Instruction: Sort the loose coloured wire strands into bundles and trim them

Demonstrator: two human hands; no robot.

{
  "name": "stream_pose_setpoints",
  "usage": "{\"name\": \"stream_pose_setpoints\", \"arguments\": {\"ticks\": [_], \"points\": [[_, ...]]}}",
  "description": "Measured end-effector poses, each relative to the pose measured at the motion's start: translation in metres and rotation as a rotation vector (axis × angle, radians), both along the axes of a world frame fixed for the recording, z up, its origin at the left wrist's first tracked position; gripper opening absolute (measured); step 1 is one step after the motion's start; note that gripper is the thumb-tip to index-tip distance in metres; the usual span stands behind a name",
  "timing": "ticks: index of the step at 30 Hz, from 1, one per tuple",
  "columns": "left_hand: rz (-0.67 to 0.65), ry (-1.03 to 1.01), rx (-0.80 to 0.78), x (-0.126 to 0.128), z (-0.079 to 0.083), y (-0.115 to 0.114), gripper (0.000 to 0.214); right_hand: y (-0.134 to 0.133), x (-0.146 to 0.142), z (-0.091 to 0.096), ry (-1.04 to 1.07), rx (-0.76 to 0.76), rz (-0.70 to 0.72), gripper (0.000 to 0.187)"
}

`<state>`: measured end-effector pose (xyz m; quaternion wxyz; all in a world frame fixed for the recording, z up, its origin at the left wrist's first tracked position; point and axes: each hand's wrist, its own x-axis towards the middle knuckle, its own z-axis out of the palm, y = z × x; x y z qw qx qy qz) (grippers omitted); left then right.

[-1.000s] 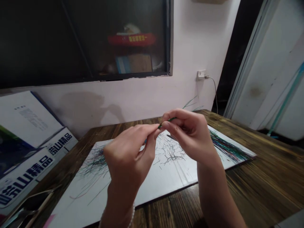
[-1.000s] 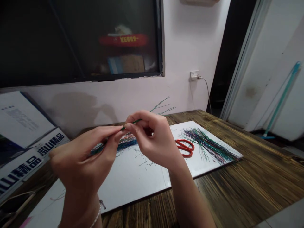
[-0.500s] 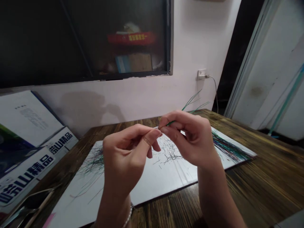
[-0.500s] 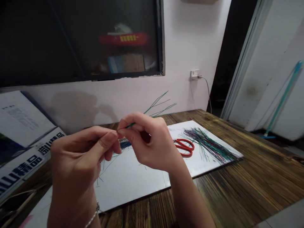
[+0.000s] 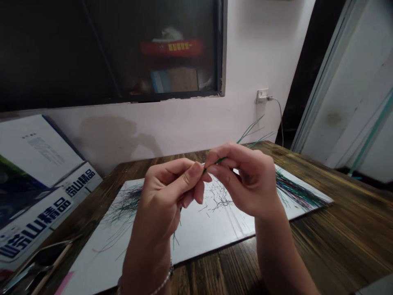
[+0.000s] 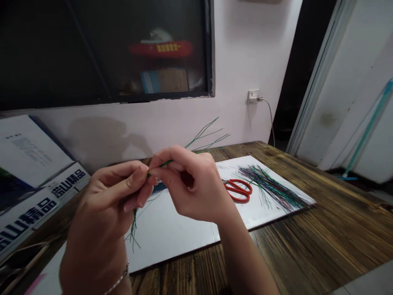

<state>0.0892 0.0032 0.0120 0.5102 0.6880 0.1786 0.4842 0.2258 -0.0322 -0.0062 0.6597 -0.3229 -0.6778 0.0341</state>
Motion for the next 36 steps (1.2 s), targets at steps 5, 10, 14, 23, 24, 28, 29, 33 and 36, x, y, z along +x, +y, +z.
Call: {"name": "stream_pose_setpoints", "arguments": {"ticks": [5, 10, 14, 23, 24, 28, 29, 33, 36], "points": [[-0.088, 0.052, -0.096, 0.0, 0.0, 0.001, 0.036, -0.001, -0.001, 0.0, 0.02, 0.015, 0.043, 0.004], [-0.132, 0.06, -0.156, 0.001, -0.002, 0.003, 0.039, 0.0, 0.0, -0.001, 0.014, 0.025, 0.063, 0.004], [-0.28, 0.041, -0.261, 0.003, -0.001, 0.004, 0.036, 0.003, 0.002, -0.003, 0.015, 0.078, 0.102, 0.003], [-0.508, 0.018, -0.391, 0.007, -0.001, -0.001, 0.031, 0.006, 0.005, -0.003, 0.026, 0.146, 0.222, 0.008], [-0.491, 0.018, -0.386, 0.008, -0.002, -0.002, 0.031, 0.006, 0.005, -0.003, 0.022, 0.155, 0.228, 0.008], [-0.263, 0.058, -0.169, 0.007, -0.004, -0.004, 0.032, 0.008, 0.01, -0.002, 0.026, 0.157, 0.227, 0.007], [-0.135, 0.081, -0.05, 0.006, -0.005, -0.004, 0.031, 0.009, 0.01, -0.002, 0.031, 0.136, 0.216, 0.007], [0.502, 0.169, 0.491, 0.001, -0.008, -0.002, 0.018, 0.013, 0.011, -0.002, 0.085, 0.033, 0.134, 0.009], [0.704, 0.222, 0.846, 0.001, -0.009, -0.001, 0.012, 0.013, 0.011, -0.001, 0.163, -0.02, 0.116, 0.006]]}}
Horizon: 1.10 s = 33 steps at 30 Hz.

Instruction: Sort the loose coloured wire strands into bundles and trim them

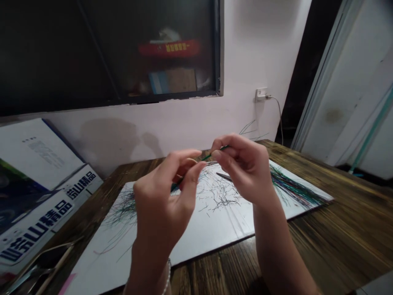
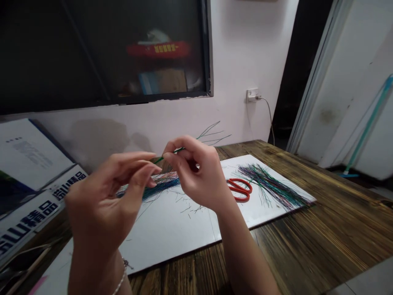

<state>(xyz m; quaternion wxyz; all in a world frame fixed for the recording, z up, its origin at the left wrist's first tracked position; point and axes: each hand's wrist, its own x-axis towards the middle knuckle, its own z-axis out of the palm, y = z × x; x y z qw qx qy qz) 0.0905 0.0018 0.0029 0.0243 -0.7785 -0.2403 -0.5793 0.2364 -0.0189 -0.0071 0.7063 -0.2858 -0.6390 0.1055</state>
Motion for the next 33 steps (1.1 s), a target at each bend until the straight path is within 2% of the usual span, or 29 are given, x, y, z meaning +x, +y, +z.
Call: {"name": "stream_pose_setpoints", "arguments": {"ticks": [3, 6, 9, 16, 23, 29, 33], "points": [[0.068, 0.059, 0.323, 0.004, 0.0, 0.0, 0.023, -0.004, -0.001, 0.002, 0.057, -0.04, 0.02, 0.005], [0.143, 0.048, 0.458, 0.007, -0.001, -0.002, 0.021, -0.009, -0.003, 0.004, 0.083, -0.05, 0.037, 0.003], [0.185, 0.011, 0.468, 0.008, -0.002, -0.004, 0.022, -0.012, -0.005, 0.004, 0.094, -0.055, 0.061, 0.002], [0.15, -0.045, 0.581, 0.007, -0.002, -0.004, 0.023, -0.021, -0.006, 0.009, 0.088, -0.126, 0.066, 0.003], [0.164, -0.04, 0.596, 0.004, -0.004, -0.008, 0.027, -0.019, -0.005, 0.007, 0.099, -0.061, 0.079, 0.004], [0.198, 0.007, 0.488, 0.002, -0.008, -0.012, 0.033, -0.015, -0.005, 0.006, 0.111, -0.042, 0.081, 0.003], [0.213, 0.017, 0.474, 0.004, -0.009, -0.012, 0.031, -0.014, -0.005, 0.006, 0.105, -0.039, 0.062, 0.006]]}}
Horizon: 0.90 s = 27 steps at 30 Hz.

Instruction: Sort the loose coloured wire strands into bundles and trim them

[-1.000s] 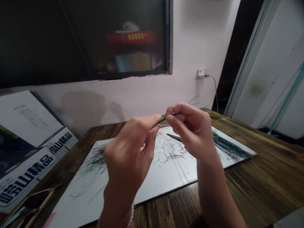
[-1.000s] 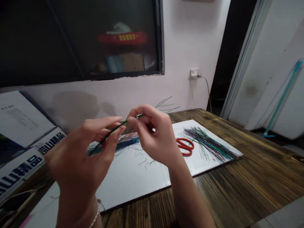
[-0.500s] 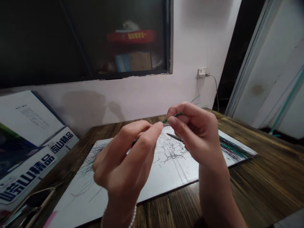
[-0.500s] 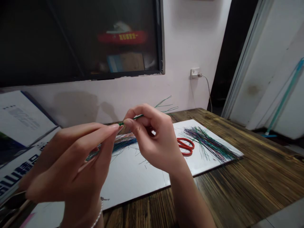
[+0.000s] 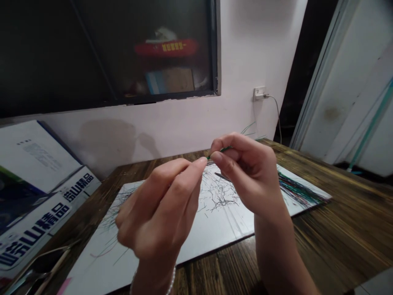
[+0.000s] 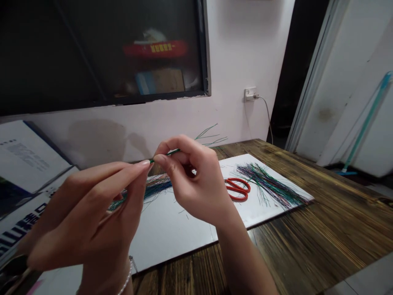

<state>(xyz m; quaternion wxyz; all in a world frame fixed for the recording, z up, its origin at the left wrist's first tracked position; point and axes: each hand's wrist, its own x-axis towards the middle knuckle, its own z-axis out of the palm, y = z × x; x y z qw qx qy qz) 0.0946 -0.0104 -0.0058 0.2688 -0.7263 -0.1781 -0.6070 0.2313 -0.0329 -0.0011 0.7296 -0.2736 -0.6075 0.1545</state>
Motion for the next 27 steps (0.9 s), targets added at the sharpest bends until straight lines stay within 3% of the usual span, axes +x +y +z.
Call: {"name": "stream_pose_setpoints", "arguments": {"ticks": [8, 14, 19, 27], "points": [[-0.027, -0.094, -0.087, 0.011, -0.001, -0.003, 0.028, 0.001, -0.002, -0.001, -0.023, 0.035, 0.0, 0.007], [0.098, -0.055, 0.017, 0.01, -0.001, 0.0, 0.033, 0.0, -0.002, 0.001, 0.042, -0.023, 0.038, 0.005], [0.12, -0.003, 0.036, 0.005, -0.001, 0.0, 0.033, 0.0, -0.006, 0.001, 0.076, -0.055, 0.065, 0.005], [0.126, -0.007, -0.026, 0.006, 0.0, 0.007, 0.026, 0.003, -0.014, 0.0, 0.062, -0.083, -0.063, 0.005]]}}
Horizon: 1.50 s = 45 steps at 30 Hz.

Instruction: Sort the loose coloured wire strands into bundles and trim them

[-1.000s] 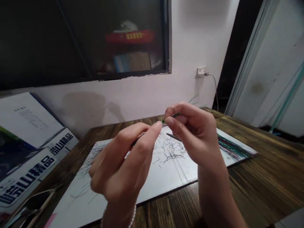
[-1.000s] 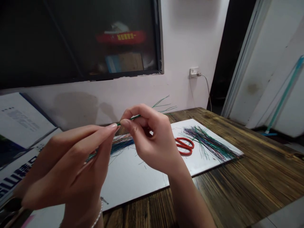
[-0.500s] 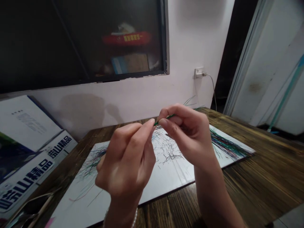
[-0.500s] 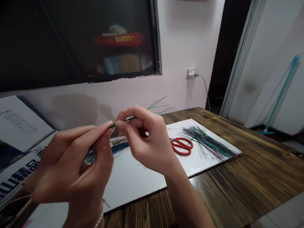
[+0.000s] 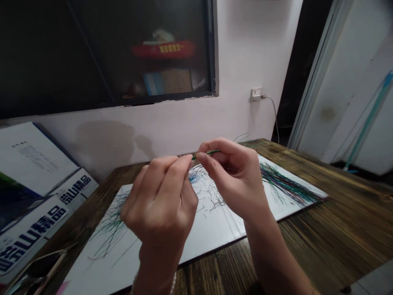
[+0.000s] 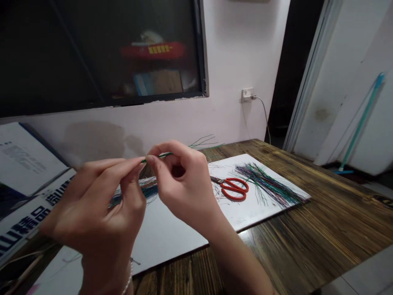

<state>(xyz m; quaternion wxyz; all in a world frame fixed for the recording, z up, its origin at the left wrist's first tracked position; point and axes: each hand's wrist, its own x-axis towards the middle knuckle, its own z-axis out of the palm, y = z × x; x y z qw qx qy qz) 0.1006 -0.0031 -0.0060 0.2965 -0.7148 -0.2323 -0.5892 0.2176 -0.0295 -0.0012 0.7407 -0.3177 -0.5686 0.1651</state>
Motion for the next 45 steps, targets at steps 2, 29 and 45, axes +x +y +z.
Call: {"name": "stream_pose_setpoints", "arguments": {"ticks": [2, 29, 45], "points": [[-0.019, -0.005, 0.002, 0.001, 0.0, 0.001, 0.025, 0.001, 0.001, 0.0, -0.014, 0.007, 0.013, 0.004], [-0.796, -0.196, -0.937, -0.013, 0.009, 0.007, 0.01, 0.017, 0.011, -0.005, -0.167, 0.277, 0.03, 0.011], [-0.489, -0.378, -0.269, -0.012, 0.002, 0.006, 0.021, -0.005, 0.085, -0.013, -0.451, -0.286, -0.029, 0.009]]}}
